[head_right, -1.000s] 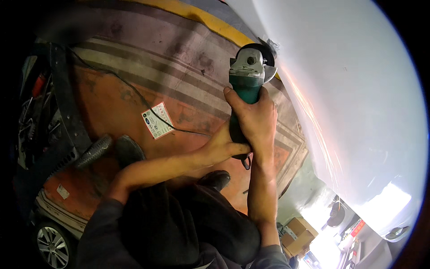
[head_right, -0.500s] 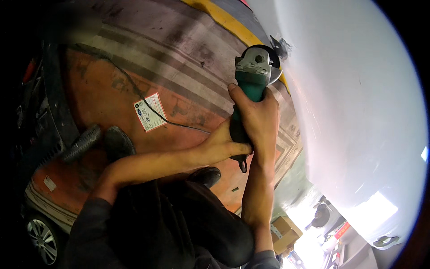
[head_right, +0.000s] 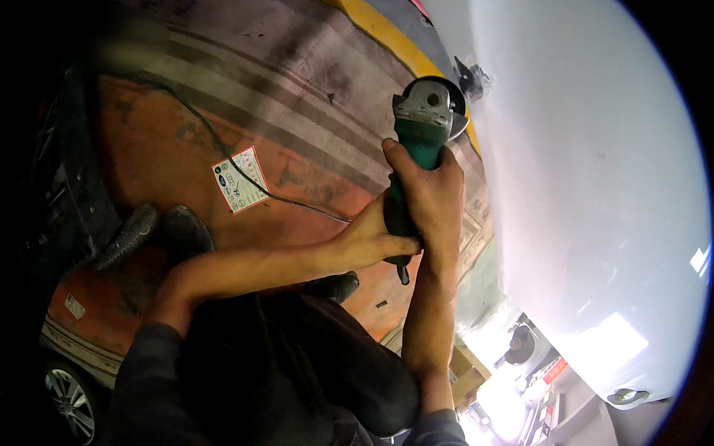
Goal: The person uses an angle grinder to grind the lower edge of a white car door and the rear quarter panel. The person moves along the vehicle, opens the door to access the inner edge, and continues grinding along the lower trim area.
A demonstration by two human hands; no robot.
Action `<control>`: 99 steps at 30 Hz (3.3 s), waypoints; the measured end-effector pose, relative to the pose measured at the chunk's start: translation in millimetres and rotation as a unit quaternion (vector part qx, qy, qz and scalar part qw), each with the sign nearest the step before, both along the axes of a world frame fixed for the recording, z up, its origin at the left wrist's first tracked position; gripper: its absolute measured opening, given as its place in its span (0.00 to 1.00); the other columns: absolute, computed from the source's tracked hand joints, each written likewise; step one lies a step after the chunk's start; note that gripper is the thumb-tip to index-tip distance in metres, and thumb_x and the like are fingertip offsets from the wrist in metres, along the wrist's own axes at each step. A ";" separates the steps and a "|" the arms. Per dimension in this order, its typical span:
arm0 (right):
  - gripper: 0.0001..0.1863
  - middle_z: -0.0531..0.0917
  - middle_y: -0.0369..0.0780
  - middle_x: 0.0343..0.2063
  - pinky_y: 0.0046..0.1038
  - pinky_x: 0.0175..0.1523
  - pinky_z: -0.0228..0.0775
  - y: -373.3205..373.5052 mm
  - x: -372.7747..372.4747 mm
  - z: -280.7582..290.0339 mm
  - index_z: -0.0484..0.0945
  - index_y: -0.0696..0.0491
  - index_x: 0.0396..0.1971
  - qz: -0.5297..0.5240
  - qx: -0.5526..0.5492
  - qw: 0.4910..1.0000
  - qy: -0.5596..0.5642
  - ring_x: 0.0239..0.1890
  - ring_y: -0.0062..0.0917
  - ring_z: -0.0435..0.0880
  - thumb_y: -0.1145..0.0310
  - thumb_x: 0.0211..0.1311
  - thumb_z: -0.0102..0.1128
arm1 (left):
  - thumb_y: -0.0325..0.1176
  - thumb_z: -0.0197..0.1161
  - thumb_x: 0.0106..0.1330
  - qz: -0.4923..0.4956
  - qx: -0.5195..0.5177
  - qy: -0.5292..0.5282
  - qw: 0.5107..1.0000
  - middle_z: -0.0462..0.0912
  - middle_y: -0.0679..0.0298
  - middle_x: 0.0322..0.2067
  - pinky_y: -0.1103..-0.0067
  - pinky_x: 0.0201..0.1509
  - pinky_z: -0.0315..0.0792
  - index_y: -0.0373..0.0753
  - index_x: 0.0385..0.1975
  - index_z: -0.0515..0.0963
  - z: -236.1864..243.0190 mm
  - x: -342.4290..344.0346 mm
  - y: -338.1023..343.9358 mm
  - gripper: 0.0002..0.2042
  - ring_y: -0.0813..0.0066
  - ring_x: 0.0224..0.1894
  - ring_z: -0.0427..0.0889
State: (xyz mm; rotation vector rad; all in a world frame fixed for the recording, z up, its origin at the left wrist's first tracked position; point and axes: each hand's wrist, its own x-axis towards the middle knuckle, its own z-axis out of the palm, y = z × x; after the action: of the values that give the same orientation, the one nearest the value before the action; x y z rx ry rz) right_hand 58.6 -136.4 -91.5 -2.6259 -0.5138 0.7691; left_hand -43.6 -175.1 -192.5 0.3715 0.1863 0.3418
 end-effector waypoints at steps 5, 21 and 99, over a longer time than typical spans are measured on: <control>0.33 0.91 0.46 0.36 0.36 0.52 0.80 15.9 -11.2 11.4 0.87 0.60 0.48 0.026 -0.017 0.998 -0.052 0.41 0.33 0.91 0.46 0.55 0.80 | 0.26 0.77 0.59 0.024 -0.018 0.003 1.000 0.74 0.58 0.63 0.71 0.67 0.78 0.31 0.77 0.55 7.5 0.5 8.0 0.47 0.70 0.66 0.77; 0.33 0.92 0.47 0.35 0.37 0.51 0.80 26.2 -13.0 15.4 0.87 0.62 0.45 0.045 0.003 0.998 -0.051 0.40 0.35 0.92 0.45 0.55 0.80 | 0.27 0.79 0.59 0.028 -0.013 0.012 0.999 0.75 0.57 0.64 0.73 0.66 0.78 0.31 0.77 0.57 8.9 -2.9 18.9 0.47 0.71 0.66 0.77; 0.35 0.92 0.55 0.40 0.43 0.55 0.80 -17.9 -5.5 20.4 0.85 0.62 0.49 0.001 -0.036 0.998 -0.043 0.47 0.48 0.93 0.44 0.55 0.79 | 0.23 0.76 0.60 -0.044 -0.004 0.014 0.999 0.80 0.56 0.57 0.72 0.58 0.84 0.31 0.74 0.57 16.6 -6.3 -11.7 0.43 0.70 0.58 0.84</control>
State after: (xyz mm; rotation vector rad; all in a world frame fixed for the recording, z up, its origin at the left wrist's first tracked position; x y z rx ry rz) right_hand 53.2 -154.3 -71.1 -2.7342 -0.5212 0.6908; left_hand -49.9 -186.7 -176.0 0.3762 0.1969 0.2491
